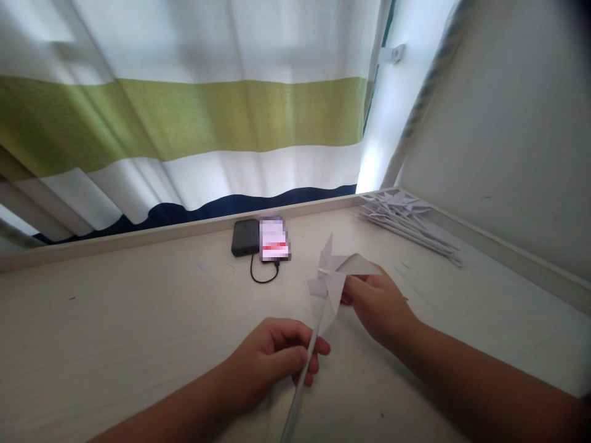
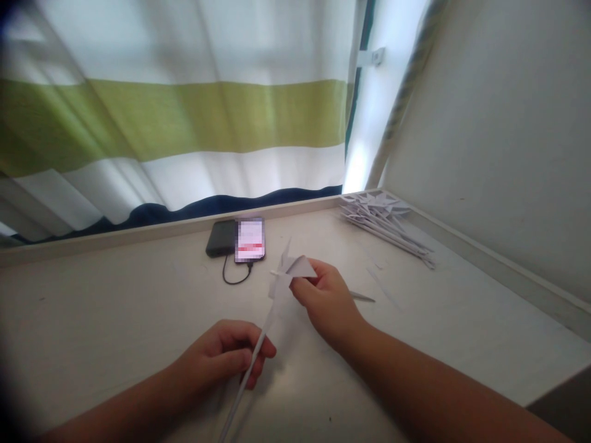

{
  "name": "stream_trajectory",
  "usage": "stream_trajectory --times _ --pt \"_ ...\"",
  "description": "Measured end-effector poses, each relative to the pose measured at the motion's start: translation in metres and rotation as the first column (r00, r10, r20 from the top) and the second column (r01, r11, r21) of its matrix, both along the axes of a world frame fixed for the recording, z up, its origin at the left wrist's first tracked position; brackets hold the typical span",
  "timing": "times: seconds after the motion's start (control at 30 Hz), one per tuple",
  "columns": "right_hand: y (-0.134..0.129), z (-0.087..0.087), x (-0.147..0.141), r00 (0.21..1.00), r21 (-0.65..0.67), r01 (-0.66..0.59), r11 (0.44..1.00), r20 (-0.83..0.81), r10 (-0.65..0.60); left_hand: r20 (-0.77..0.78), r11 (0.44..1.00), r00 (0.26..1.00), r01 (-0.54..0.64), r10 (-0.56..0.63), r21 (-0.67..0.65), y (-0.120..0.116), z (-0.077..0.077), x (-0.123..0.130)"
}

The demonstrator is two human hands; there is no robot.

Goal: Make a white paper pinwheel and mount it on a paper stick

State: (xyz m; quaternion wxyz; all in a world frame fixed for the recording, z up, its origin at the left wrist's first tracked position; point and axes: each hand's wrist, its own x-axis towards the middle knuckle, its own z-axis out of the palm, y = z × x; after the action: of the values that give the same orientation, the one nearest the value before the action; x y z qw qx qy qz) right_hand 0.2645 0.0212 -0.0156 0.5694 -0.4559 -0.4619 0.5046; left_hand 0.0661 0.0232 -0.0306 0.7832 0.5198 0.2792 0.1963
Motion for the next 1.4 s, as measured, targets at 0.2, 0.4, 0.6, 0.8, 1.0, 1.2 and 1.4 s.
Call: stream_trajectory --times 0.2,0.4,0.6,0.8,1.0,1.2,1.4 --pt "0.0004 -0.0046 -0.0008 0.999 -0.014 0.028 1.000 0.022 -0.028 -0.024 0.999 1.000 0.001 -0.001 0.036 -0.0003 0.0031 0.0013" --pt "-0.0008 -0.0025 -0.0021 0.998 -0.015 0.026 1.000 0.059 -0.025 -0.035 0.999 0.999 0.016 -0.015 0.027 -0.0005 0.0046 0.0005" --pt "0.0012 -0.0045 -0.0016 0.999 -0.013 -0.042 0.999 -0.021 0.042 -0.044 0.999 0.999 0.025 -0.024 0.035 0.0003 0.0045 0.0011" --pt "0.0026 -0.0056 -0.0003 0.999 -0.035 -0.025 0.999 0.034 0.026 -0.057 0.999 0.998 0.026 -0.024 0.043 -0.0006 0.0061 0.0012" --pt "0.0043 -0.0041 -0.0010 0.999 -0.011 -0.036 0.999 -0.042 0.035 -0.058 1.000 0.998 0.011 -0.010 0.023 0.0014 0.0061 0.0011" --pt "0.0052 -0.0091 -0.0006 1.000 -0.023 0.021 1.000 -0.008 -0.022 -0.058 1.000 0.998 0.000 0.001 0.012 0.0033 0.0024 0.0003" --pt "0.0090 -0.0086 -0.0028 0.995 -0.006 -0.034 0.999 -0.094 0.034 -0.058 1.000 0.998 -0.009 0.010 0.024 0.0029 -0.0002 -0.0006"
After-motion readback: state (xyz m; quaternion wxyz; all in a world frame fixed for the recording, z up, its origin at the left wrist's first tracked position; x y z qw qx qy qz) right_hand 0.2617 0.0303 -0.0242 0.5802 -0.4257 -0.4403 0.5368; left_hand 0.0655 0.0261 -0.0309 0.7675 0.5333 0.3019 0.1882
